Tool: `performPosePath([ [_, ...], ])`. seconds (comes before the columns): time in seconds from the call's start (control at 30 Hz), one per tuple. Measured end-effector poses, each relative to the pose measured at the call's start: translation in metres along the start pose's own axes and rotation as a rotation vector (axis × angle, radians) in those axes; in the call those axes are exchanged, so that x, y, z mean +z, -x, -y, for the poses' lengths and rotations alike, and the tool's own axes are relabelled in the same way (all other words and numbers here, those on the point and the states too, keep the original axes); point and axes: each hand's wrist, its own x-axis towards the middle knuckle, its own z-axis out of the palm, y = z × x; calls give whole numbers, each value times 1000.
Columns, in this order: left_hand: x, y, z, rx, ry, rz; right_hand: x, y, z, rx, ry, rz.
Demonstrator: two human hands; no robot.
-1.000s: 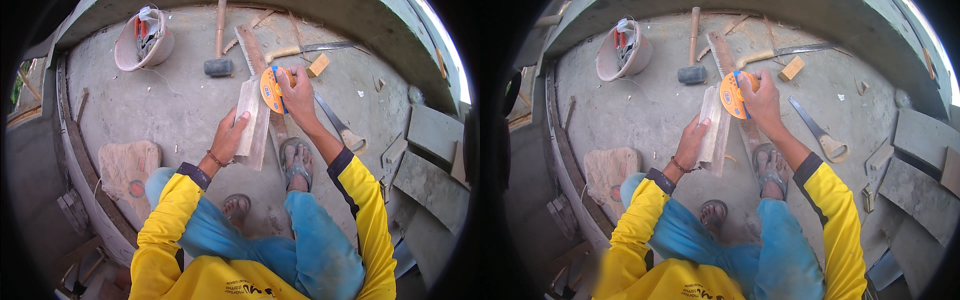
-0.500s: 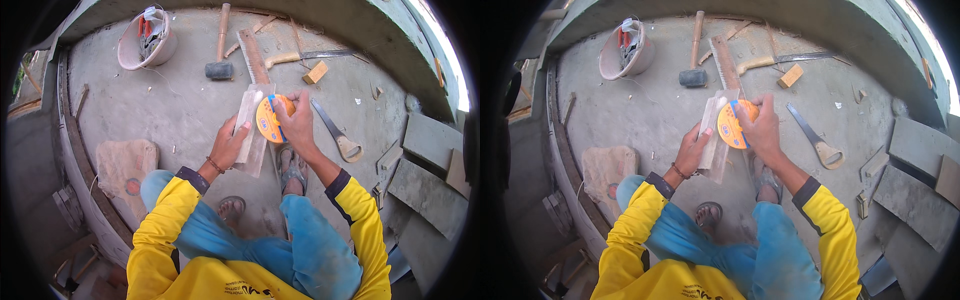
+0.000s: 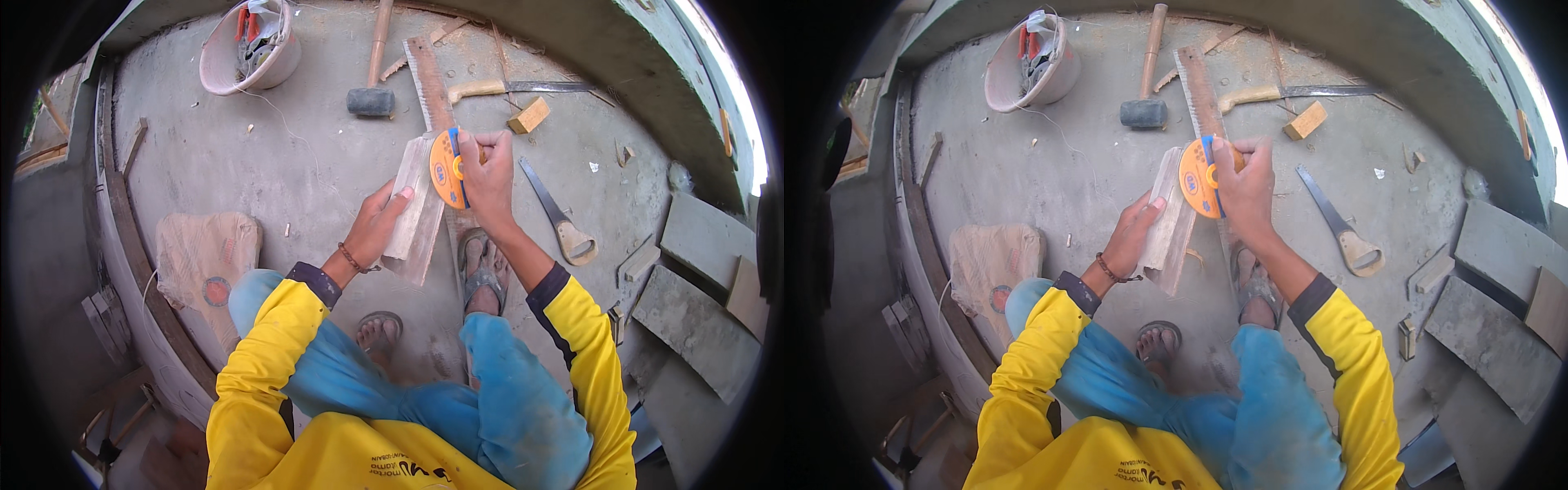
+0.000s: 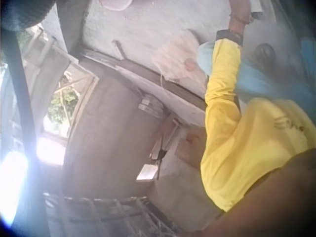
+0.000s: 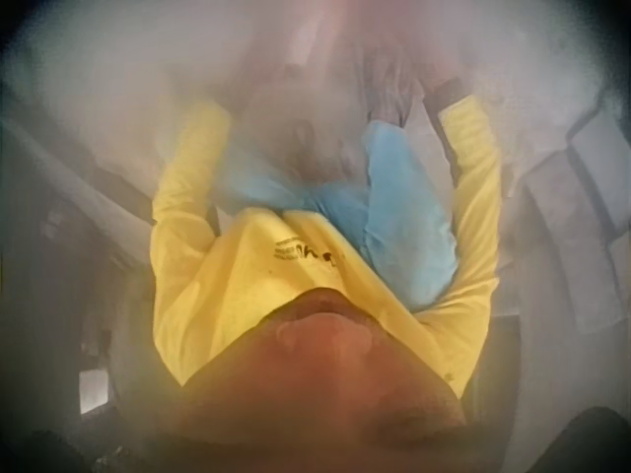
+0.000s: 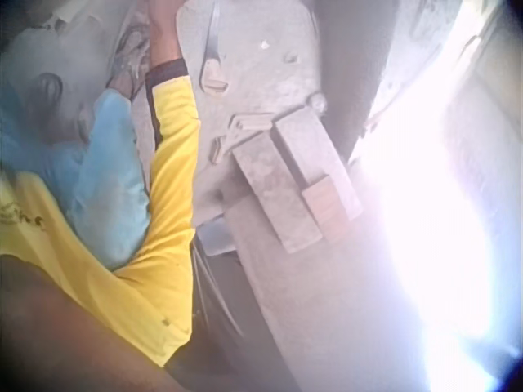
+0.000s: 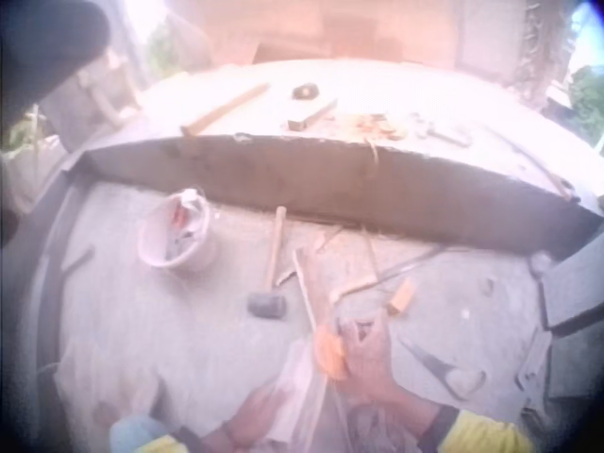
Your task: The person receives a tile, walks to a work area, and sits on the floor. They use a hand saw to cut the tile along a marked line, then measure the cut piece with a tape measure.
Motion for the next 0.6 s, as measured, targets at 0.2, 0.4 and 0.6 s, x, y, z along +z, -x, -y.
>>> performPosePath([
  [0.2, -9, -7, 0, -46, 291, -128, 16, 51, -7, -69, -44, 79],
  [0.4, 6, -14, 4, -17, 167, -54, 9, 12, -2, 2, 15, 1],
  [0.6, -6, -23, 10, -4, 104, -53, 14, 83, -15, -230, 116, 167],
])
